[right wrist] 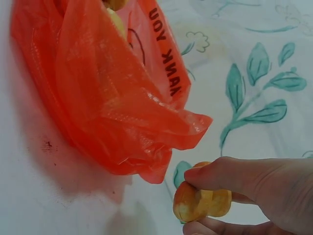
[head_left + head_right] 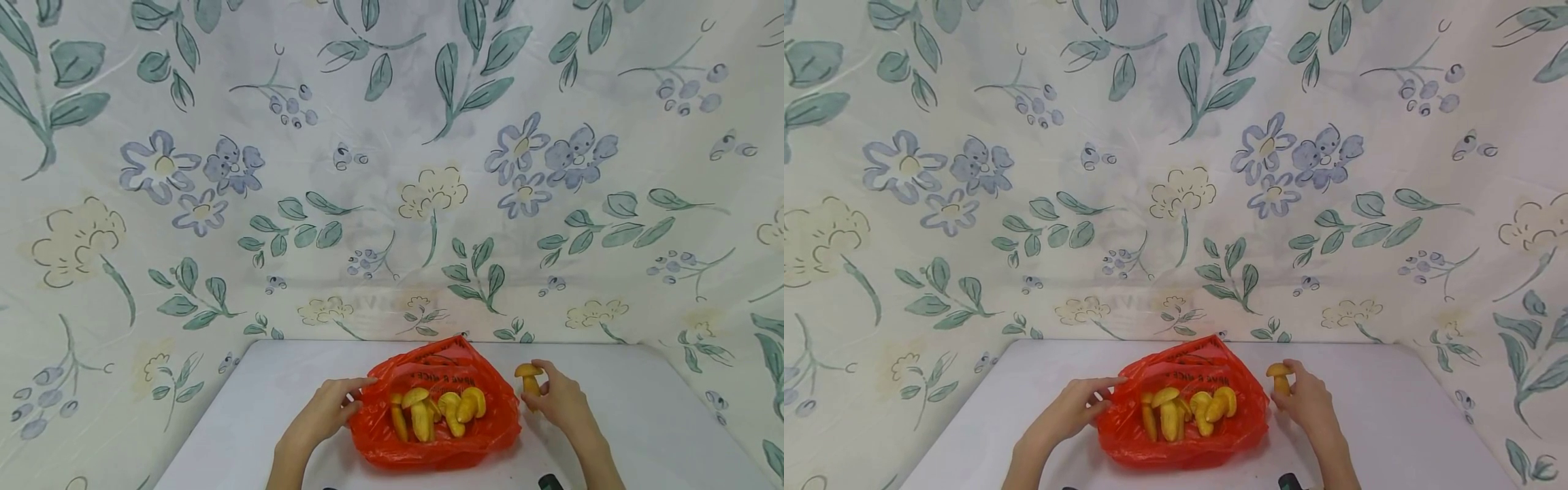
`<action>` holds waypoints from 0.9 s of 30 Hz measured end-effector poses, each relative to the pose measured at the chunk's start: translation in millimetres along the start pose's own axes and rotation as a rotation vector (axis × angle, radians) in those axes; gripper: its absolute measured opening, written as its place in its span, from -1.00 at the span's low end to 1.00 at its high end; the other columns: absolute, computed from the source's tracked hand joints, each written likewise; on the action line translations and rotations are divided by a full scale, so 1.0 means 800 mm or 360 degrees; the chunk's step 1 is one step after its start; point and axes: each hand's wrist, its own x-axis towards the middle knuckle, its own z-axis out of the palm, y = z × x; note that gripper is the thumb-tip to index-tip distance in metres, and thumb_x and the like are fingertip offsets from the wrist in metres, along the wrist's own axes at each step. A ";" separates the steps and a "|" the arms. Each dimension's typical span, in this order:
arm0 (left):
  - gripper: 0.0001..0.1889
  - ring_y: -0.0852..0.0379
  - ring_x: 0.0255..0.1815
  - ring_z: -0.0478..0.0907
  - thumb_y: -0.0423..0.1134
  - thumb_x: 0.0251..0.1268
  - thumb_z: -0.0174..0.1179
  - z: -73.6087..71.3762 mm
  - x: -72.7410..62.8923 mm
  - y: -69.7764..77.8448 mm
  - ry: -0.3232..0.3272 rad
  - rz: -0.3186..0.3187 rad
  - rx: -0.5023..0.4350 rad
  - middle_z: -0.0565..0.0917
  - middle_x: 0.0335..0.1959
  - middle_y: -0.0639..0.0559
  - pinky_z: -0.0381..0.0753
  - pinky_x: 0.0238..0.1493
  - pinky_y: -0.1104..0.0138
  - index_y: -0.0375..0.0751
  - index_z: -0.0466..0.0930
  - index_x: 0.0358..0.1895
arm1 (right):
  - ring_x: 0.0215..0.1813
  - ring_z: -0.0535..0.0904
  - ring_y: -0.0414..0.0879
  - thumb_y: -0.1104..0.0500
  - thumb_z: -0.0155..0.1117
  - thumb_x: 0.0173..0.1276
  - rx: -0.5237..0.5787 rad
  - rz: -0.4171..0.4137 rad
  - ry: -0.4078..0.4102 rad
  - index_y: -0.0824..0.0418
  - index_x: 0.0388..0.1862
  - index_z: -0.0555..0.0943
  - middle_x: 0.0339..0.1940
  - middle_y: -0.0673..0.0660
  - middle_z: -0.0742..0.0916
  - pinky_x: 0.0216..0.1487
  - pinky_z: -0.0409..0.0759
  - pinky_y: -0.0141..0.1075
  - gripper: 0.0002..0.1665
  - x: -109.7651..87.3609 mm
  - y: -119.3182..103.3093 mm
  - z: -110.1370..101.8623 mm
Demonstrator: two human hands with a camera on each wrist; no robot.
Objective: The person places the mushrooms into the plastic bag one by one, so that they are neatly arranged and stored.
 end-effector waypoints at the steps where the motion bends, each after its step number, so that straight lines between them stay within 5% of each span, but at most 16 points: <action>1: -0.54 0.15 -0.36 0.59 -0.54 0.24 0.18 0.000 0.000 0.000 0.0001 0.0000 0.0002 0.68 -0.20 -0.10 0.71 -0.43 0.39 -0.14 0.59 0.21 | -0.43 0.48 -0.08 0.14 0.42 0.21 -0.0003 -0.0005 0.0002 0.25 0.41 0.29 -0.35 0.16 0.66 -0.40 0.62 -0.35 -0.17 -0.001 -0.001 -0.001; 27: -0.53 0.17 -0.37 0.57 -0.53 0.25 0.18 0.000 0.001 -0.001 0.0003 -0.0018 0.0021 0.68 -0.20 -0.08 0.69 -0.44 0.44 -0.14 0.59 0.22 | -0.36 0.50 -0.06 0.12 0.45 0.18 -0.0045 -0.0078 0.0034 0.18 0.41 0.32 -0.25 0.17 0.66 -0.39 0.63 -0.32 -0.16 -0.014 -0.037 -0.006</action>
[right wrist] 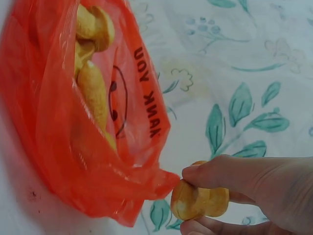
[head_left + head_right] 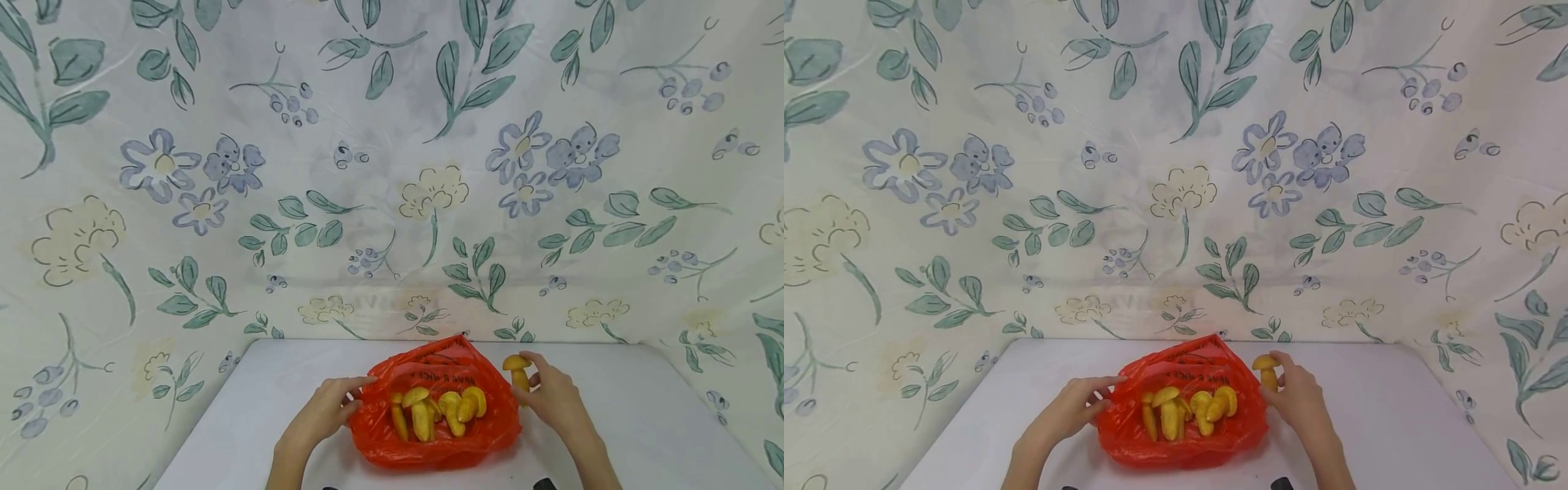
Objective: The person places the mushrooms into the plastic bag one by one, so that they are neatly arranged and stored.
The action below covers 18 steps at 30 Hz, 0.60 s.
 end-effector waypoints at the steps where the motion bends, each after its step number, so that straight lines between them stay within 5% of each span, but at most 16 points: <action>1: -0.54 0.17 -0.37 0.57 -0.53 0.25 0.18 0.000 0.000 0.000 -0.0001 -0.0002 0.0006 0.68 -0.20 -0.08 0.69 -0.43 0.44 -0.14 0.59 0.22 | -0.36 0.50 -0.06 0.11 0.45 0.18 -0.0003 -0.0011 0.0007 0.17 0.41 0.32 -0.25 0.17 0.66 -0.38 0.63 -0.31 -0.16 -0.001 -0.002 0.000; 18: -0.54 0.19 -0.37 0.56 -0.52 0.25 0.18 0.001 0.003 0.001 0.0003 -0.0009 0.0038 0.69 -0.19 -0.07 0.68 -0.43 0.44 -0.12 0.60 0.20 | -0.34 0.52 -0.13 0.13 0.48 0.18 0.0086 -0.0160 -0.0010 0.13 0.39 0.35 -0.23 0.12 0.66 -0.36 0.67 -0.33 -0.18 -0.017 -0.030 0.007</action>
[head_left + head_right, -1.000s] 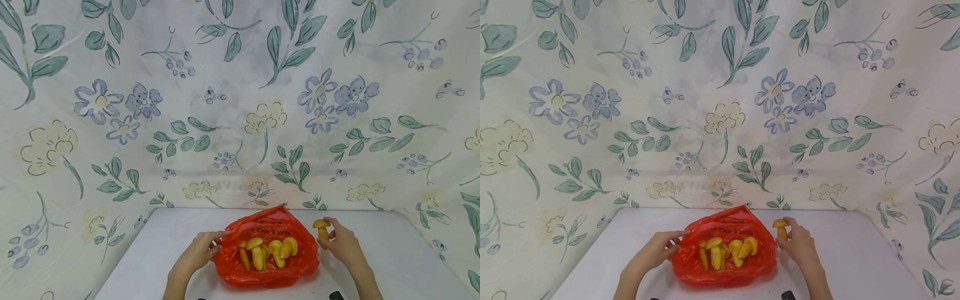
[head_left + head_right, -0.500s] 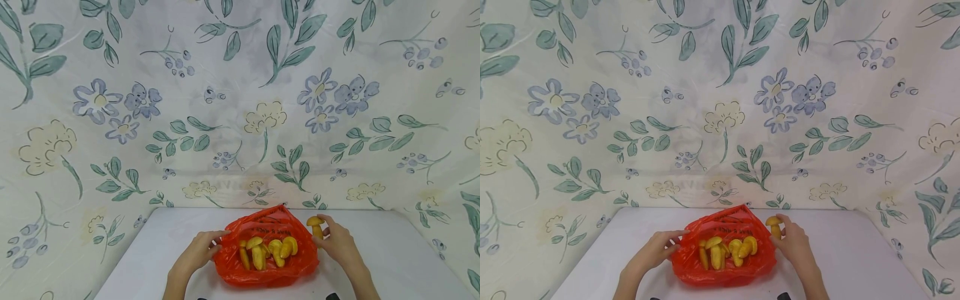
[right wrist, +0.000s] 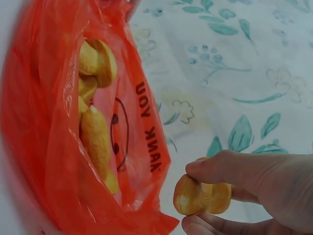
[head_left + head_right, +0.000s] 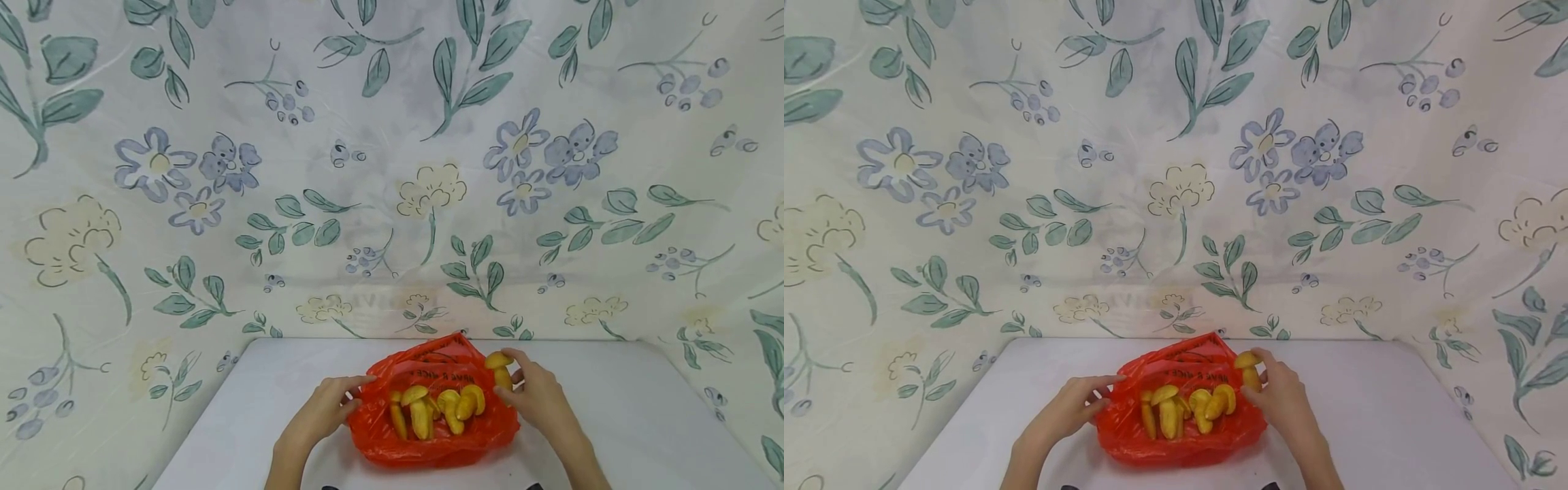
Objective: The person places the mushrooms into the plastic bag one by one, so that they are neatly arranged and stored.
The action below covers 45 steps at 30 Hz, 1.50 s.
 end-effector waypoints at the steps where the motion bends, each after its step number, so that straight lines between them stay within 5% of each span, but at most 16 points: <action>1: -0.54 0.19 -0.37 0.56 -0.52 0.25 0.18 0.000 0.000 0.000 0.0000 0.0000 0.0000 0.69 -0.19 -0.07 0.68 -0.43 0.45 -0.12 0.60 0.20 | -0.34 0.52 -0.13 0.14 0.48 0.17 0.0016 -0.0002 -0.0005 0.12 0.39 0.36 -0.23 0.12 0.66 -0.36 0.67 -0.33 -0.19 0.000 -0.001 0.002; 35: -0.54 0.17 -0.35 0.59 -0.53 0.23 0.20 -0.001 0.000 -0.001 -0.0005 -0.0001 -0.0012 0.70 -0.19 -0.08 0.70 -0.42 0.41 -0.15 0.60 0.20 | -0.29 0.46 -0.12 0.09 0.53 0.10 0.0007 -0.0156 -0.0087 0.09 0.31 0.45 -0.34 0.01 0.58 -0.38 0.50 -0.37 -0.22 -0.001 -0.032 0.061; 45: -0.54 0.17 -0.38 0.58 -0.55 0.24 0.17 0.001 0.000 0.000 -0.0004 0.0022 -0.0016 0.68 -0.21 -0.08 0.67 -0.45 0.44 -0.13 0.60 0.19 | -0.35 0.46 -0.16 0.07 0.55 0.09 0.0054 -0.0294 -0.0107 0.05 0.30 0.45 -0.29 0.02 0.64 -0.39 0.54 -0.38 -0.22 -0.009 -0.033 0.075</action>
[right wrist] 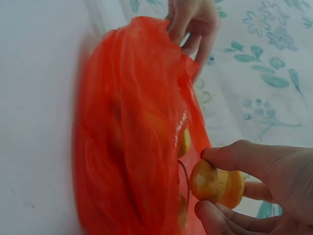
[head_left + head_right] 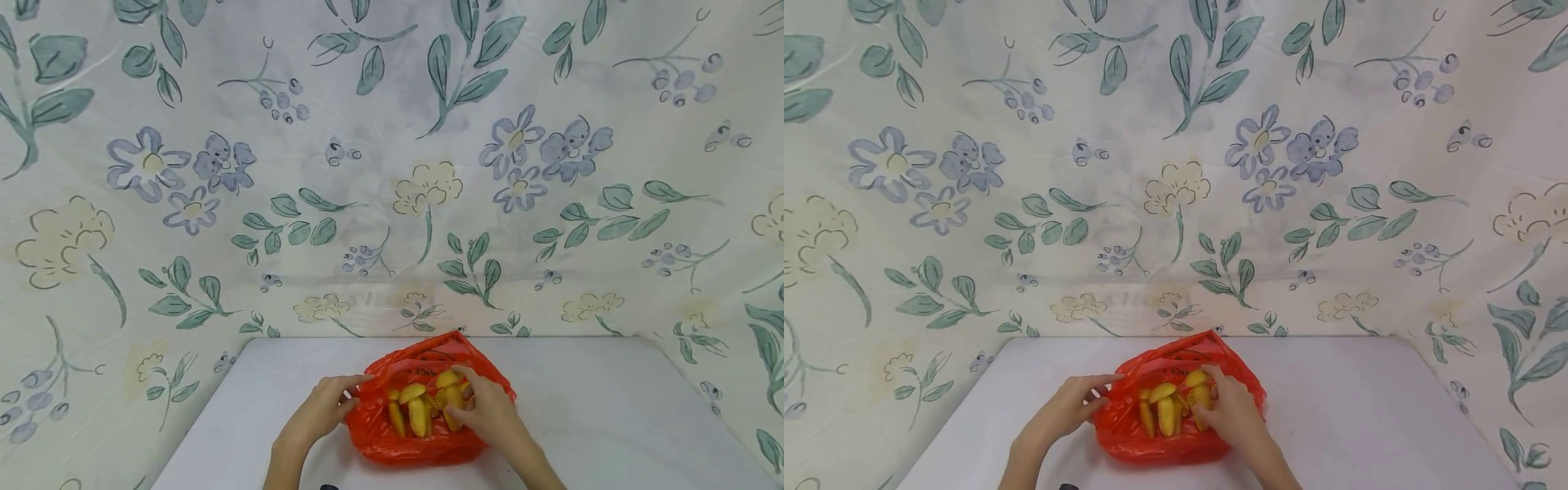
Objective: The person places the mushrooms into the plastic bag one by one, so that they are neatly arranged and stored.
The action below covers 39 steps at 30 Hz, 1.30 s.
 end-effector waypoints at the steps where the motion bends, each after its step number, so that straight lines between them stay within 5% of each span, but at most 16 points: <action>1: -0.54 0.16 -0.38 0.59 -0.56 0.24 0.16 0.000 0.000 -0.001 0.0000 0.0013 -0.0002 0.68 -0.21 -0.09 0.67 -0.45 0.45 -0.14 0.60 0.20 | -0.35 0.47 -0.16 0.07 0.55 0.09 0.0014 -0.0010 -0.0012 0.05 0.30 0.45 -0.29 0.03 0.65 -0.39 0.54 -0.39 -0.22 0.000 -0.001 0.001; 17: -0.52 0.17 -0.41 0.60 -0.59 0.23 0.11 0.000 0.000 -0.002 0.0001 0.0057 -0.0036 0.68 -0.21 -0.11 0.65 -0.48 0.47 -0.18 0.59 0.20 | -0.29 0.45 -0.12 0.07 0.54 0.09 -0.0024 0.0021 -0.0051 0.08 0.27 0.48 -0.32 0.01 0.58 -0.35 0.54 -0.40 -0.26 0.001 -0.004 0.024; 39: -0.54 0.20 -0.39 0.61 -0.56 0.25 0.14 -0.002 -0.001 -0.002 -0.0004 0.0032 -0.0050 0.69 -0.20 -0.10 0.68 -0.46 0.46 -0.19 0.58 0.21 | -0.38 0.42 -0.17 0.06 0.53 0.11 -0.0090 0.0031 -0.0027 0.10 0.17 0.54 -0.36 0.00 0.57 -0.43 0.47 -0.46 -0.37 0.004 -0.001 0.016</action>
